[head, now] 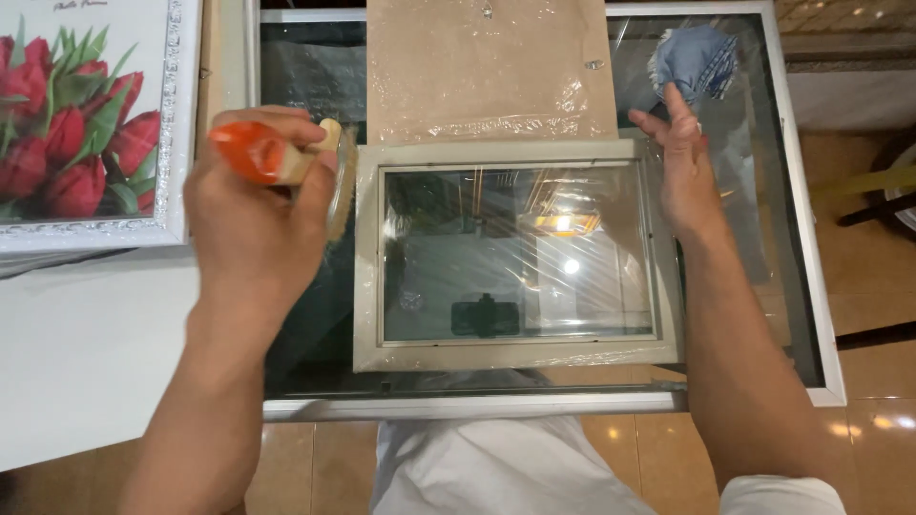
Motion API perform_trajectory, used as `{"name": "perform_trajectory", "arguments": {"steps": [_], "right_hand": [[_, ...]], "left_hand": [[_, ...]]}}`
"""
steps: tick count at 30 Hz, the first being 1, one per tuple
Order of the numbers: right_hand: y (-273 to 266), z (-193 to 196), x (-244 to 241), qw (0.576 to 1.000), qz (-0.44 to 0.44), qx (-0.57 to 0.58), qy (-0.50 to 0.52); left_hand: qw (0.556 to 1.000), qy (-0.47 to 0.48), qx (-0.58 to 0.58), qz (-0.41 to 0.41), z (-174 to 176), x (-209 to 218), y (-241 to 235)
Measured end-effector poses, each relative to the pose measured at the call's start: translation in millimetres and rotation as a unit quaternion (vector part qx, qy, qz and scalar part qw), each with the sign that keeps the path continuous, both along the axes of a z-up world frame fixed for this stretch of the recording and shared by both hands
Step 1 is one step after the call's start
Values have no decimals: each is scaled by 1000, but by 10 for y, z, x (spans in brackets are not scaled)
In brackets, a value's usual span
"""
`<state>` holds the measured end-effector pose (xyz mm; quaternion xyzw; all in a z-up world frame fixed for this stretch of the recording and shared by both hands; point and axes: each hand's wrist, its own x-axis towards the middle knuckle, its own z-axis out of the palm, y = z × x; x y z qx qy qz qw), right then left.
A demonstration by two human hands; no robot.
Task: Cleaning the glass surface of a picture frame using a brush and a cleaning cloth.
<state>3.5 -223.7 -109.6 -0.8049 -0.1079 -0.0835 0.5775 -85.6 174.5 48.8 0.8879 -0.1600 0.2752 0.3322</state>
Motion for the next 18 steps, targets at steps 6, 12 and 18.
{"name": "perform_trajectory", "arguments": {"steps": [6,12,18], "right_hand": [[724,932,-574,980,110,-148,-80],[1293,1197,-1091,935,282,-139,163],[1495,1241,-756,982,173,-79,2]], "left_hand": [[923,302,-135,-196,346,-273,-192],[929,211,-51,-299,284,-222,-600],[997,5,-76,33,-508,724,37]]}}
